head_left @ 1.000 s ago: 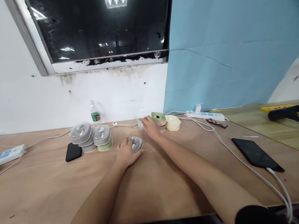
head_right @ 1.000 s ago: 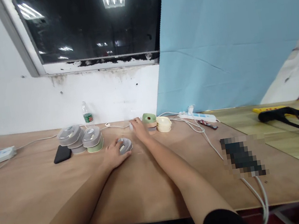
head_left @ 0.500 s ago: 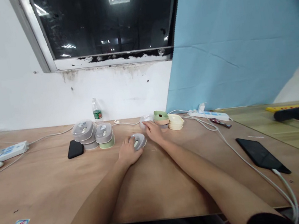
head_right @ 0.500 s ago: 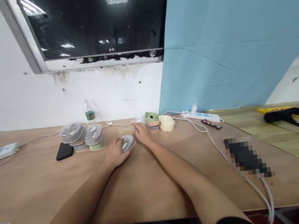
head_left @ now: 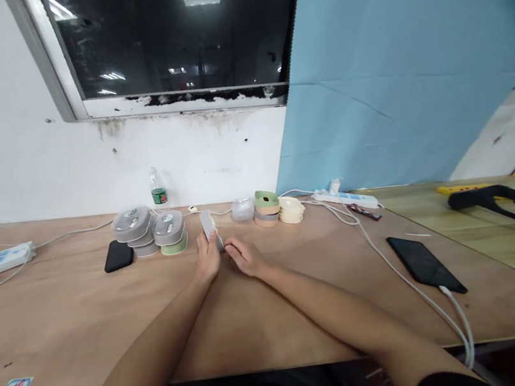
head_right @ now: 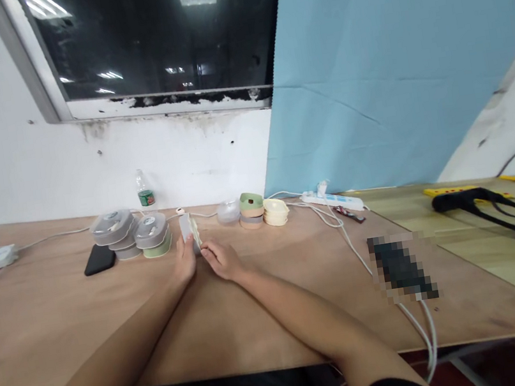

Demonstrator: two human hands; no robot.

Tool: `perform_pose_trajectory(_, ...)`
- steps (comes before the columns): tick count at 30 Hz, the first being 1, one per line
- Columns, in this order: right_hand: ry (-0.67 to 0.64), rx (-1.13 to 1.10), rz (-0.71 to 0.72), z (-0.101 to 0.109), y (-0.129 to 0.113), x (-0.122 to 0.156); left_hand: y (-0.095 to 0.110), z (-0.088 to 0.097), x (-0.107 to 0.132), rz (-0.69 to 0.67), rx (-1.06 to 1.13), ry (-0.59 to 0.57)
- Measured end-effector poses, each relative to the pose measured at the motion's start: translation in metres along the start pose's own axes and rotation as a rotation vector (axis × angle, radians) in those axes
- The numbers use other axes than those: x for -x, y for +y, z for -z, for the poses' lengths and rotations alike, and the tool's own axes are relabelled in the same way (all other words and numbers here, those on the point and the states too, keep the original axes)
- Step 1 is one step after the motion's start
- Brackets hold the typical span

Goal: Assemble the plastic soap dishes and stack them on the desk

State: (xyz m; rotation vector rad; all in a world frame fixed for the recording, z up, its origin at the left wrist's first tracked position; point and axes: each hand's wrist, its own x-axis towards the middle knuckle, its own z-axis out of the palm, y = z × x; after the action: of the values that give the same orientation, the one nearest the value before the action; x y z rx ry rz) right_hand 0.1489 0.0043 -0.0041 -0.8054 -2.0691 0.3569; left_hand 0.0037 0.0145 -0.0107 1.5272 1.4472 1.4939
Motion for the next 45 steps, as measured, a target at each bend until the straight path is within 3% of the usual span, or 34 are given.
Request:
perform_pose_trajectory(7,0.029,0.074,0.002,0.002,0.005,0.000,0.001,-0.001,-0.002,-0.092,0.017,-0.013)
perform_pose_trajectory(12,0.305,0.060,-0.120,0.013,0.018,-0.006,0.003,0.002,-0.005,-0.132,-0.038,0.030)
perform_pose_trajectory(14,0.468,0.130,-0.140,0.034,0.032,-0.016,-0.001,0.005,-0.008,-0.144,-0.086,0.028)
perform_pose_trajectory(17,0.723,0.366,-0.143,0.085,0.067,-0.025,-0.004,0.007,-0.008,-0.179,-0.131,0.009)
perform_pose_trajectory(20,0.846,0.594,-0.199,0.135,0.105,-0.012,-0.004,0.004,-0.004,-0.250,-0.160,-0.042)
perform_pose_trajectory(23,0.734,0.699,-0.291,0.158,0.135,0.014,-0.002,0.001,0.003,-0.327,-0.191,-0.110)
perform_pose_trajectory(26,0.705,0.737,-0.367,0.158,0.148,0.028,-0.001,0.000,0.007,-0.371,-0.237,-0.163)
perform_pose_trajectory(34,0.536,0.724,-0.397,0.136,0.154,0.014,0.001,0.005,0.007,-0.361,-0.287,-0.186)
perform_pose_trajectory(39,0.513,0.685,-0.329,0.136,0.154,0.019,0.001,0.005,0.007,-0.356,-0.284,-0.196)
perform_pose_trajectory(45,0.493,0.673,-0.348,0.139,0.150,0.021,0.001,0.004,0.008,-0.344,-0.268,-0.197)
